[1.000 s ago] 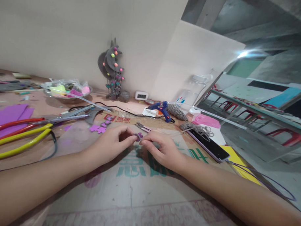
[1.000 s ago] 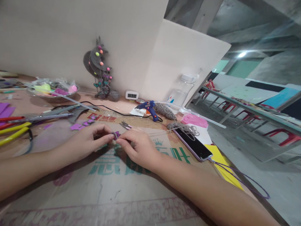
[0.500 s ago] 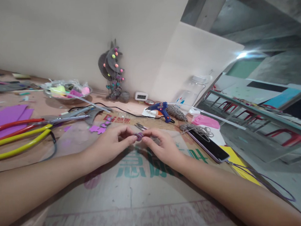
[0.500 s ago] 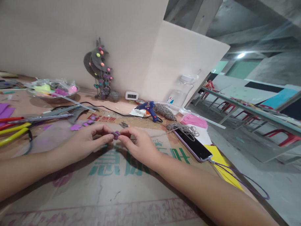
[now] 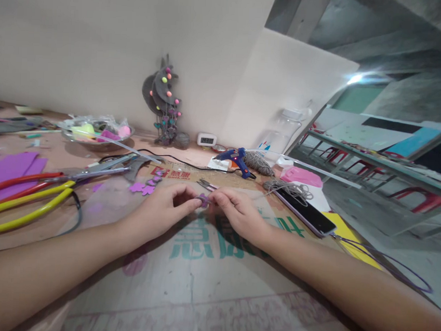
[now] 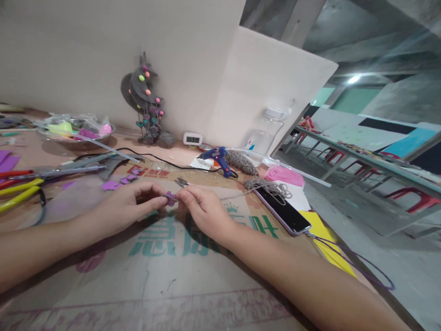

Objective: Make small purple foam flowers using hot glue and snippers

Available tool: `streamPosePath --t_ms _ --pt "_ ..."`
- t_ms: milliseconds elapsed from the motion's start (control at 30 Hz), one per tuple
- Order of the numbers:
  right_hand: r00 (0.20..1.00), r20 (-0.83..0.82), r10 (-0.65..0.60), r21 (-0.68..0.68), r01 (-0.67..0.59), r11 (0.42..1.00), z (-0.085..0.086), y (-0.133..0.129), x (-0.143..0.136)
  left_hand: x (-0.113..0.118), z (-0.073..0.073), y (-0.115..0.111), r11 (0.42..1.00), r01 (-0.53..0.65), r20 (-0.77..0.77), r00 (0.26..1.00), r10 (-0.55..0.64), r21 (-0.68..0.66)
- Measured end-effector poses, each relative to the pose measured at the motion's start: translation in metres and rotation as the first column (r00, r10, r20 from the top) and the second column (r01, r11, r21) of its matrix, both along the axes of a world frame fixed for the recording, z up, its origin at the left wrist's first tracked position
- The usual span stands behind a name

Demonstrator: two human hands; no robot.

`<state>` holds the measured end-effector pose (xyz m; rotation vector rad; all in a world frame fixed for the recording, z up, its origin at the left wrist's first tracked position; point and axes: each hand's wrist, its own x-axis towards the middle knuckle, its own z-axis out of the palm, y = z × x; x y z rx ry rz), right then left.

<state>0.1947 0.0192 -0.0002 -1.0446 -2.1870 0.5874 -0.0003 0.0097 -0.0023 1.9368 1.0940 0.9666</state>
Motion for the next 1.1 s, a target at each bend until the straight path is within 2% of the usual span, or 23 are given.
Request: streamPosePath --t_ms 100,200,400,633,700,867,1100 --pt "0.993 -0.117 -0.028 -0.052 0.022 0.998 -0.002 0.003 0.002 0.0 0.0 0.0 1.0 -0.023 0.031 0.999 0.023 -0.019" --pt "0.984 -0.171 -0.051 -0.046 0.044 0.998 -0.002 0.006 0.003 0.0 -0.001 0.001 0.999 -0.037 0.031 0.999 0.038 -0.029" --pt "0.996 -0.05 -0.069 0.031 0.07 0.997 0.002 0.006 0.0 -0.002 -0.004 0.004 0.995 -0.081 0.002 0.997 0.082 -0.051" --pt "0.996 0.013 -0.087 0.031 0.087 0.996 0.002 0.006 -0.001 -0.002 -0.003 0.004 0.995 -0.066 0.032 0.997 0.069 -0.076" --pt "0.994 -0.003 -0.112 -0.013 0.112 0.994 0.0 0.007 0.0 -0.002 -0.003 0.003 0.994 -0.064 0.047 0.997 0.069 -0.09" --pt "0.978 -0.144 -0.153 -0.253 0.113 0.961 -0.004 0.012 0.0 -0.002 -0.003 0.003 0.993 -0.092 0.041 0.995 0.095 -0.077" --pt "0.954 -0.242 -0.177 -0.299 0.1 0.949 -0.003 0.018 0.003 -0.002 -0.003 0.003 0.992 -0.083 0.038 0.995 0.087 -0.098"
